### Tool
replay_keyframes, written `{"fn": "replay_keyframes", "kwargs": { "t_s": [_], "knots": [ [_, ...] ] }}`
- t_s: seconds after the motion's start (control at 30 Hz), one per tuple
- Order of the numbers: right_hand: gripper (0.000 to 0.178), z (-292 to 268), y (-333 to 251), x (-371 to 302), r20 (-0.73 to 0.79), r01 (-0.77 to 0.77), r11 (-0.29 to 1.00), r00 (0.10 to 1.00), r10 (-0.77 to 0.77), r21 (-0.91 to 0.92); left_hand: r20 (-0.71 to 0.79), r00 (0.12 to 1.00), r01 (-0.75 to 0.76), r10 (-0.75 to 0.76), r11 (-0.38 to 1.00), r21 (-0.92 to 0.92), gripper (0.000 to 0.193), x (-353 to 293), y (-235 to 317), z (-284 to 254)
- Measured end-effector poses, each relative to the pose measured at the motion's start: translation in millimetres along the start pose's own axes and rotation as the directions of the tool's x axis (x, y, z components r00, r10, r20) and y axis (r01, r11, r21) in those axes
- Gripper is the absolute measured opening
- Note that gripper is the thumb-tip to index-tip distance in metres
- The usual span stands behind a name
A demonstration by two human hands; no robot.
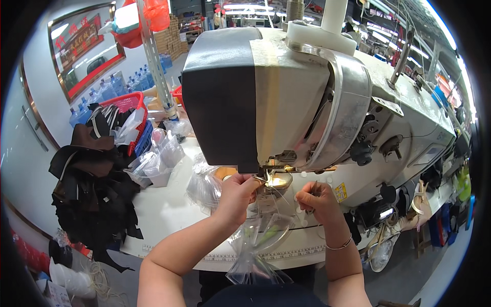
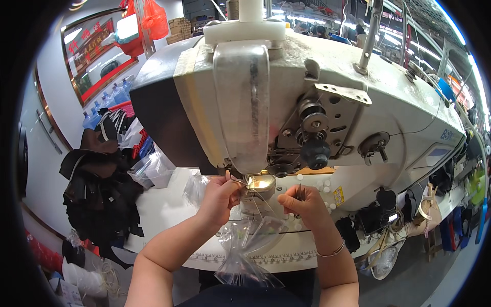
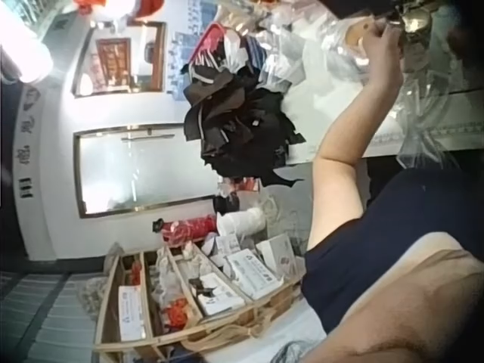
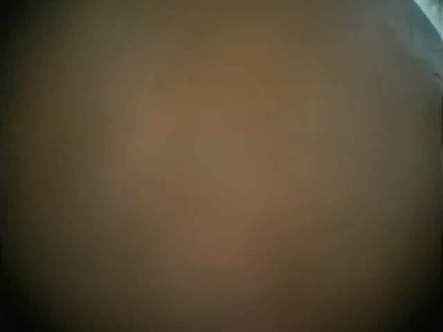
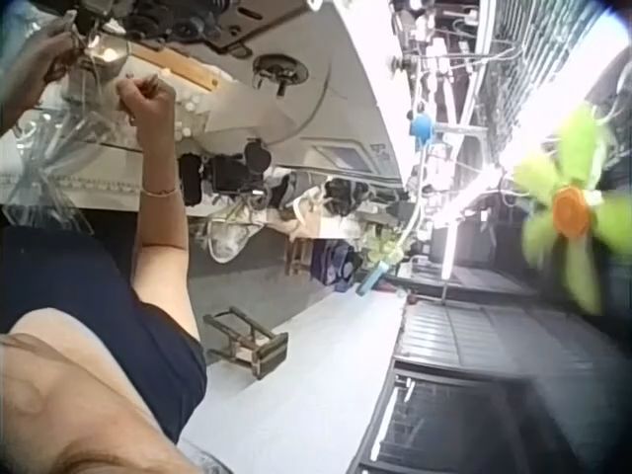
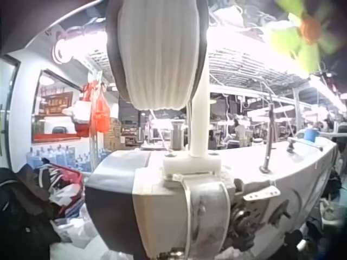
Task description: Stitching small white circular components onto a transparent plastic material using an industrial sewing machine.
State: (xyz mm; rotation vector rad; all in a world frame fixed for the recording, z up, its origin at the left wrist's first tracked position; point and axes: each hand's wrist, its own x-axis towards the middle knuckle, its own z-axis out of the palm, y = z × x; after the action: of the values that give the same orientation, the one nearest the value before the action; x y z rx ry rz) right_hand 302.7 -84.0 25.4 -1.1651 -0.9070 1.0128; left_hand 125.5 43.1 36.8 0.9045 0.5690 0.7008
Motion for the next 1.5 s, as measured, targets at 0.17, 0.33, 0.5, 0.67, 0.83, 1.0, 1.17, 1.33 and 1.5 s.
{"fn": "replay_keyframes", "kwargs": {
  "t_s": [0.17, 0.33, 0.5, 0.67, 0.83, 1.0, 1.17, 1.33, 1.5],
  "knots": [
    [0.014, -12, -9, 14, 0.022, -0.024, 0.998, 0.999, 0.023, 0.066, -0.068, 0.992, -0.109, 0.110, 0.994, 0.020, 0.007, -2, -10, 9],
    [0.015, -14, -20, 29, 0.012, -0.063, 0.996, 0.998, 0.062, 0.063, -0.167, 0.928, -0.326, 0.332, 0.943, 0.062, 0.006, -2, -24, 13],
    [0.014, -50, 2, 63, 0.122, -0.082, 0.984, 0.991, 0.063, 0.160, -0.213, 0.888, -0.423, 0.407, 0.906, -0.030, 0.010, -6, -36, 22],
    [0.003, -84, 28, 104, 0.126, 0.420, 0.762, 0.901, -0.415, -0.493, -0.272, 0.888, -0.408, 0.370, 0.908, -0.098, 0.009, -10, -35, 28],
    [0.011, -118, 62, 142, -0.035, 0.408, 0.860, 0.908, -0.418, 0.305, -0.280, 0.889, -0.398, 0.364, 0.914, -0.076, 0.032, 1, -30, -7],
    [0.014, -109, 59, 123, -0.167, 0.519, 0.836, 0.821, -0.546, -0.179, 0.256, 0.946, -0.322, 0.198, 0.504, 0.801, 0.040, 22, 39, -38],
    [0.017, -80, 37, 107, -0.185, 0.465, 0.627, 0.692, -0.697, -0.625, 0.350, 0.936, -0.296, 0.032, 0.608, 0.737, 0.042, 25, 49, -7],
    [0.026, 23, -7, 17, 0.287, 0.609, 0.019, 0.400, -0.870, -0.793, 0.315, 0.947, -0.304, 0.064, 0.500, 0.811, 0.043, 27, 49, -23],
    [0.027, 41, -14, 0, 0.527, 0.427, -0.342, 0.459, -0.716, -0.837, 0.352, 0.930, -0.222, -0.101, 0.608, 0.762, 0.028, 32, 58, -11]
  ]
}}
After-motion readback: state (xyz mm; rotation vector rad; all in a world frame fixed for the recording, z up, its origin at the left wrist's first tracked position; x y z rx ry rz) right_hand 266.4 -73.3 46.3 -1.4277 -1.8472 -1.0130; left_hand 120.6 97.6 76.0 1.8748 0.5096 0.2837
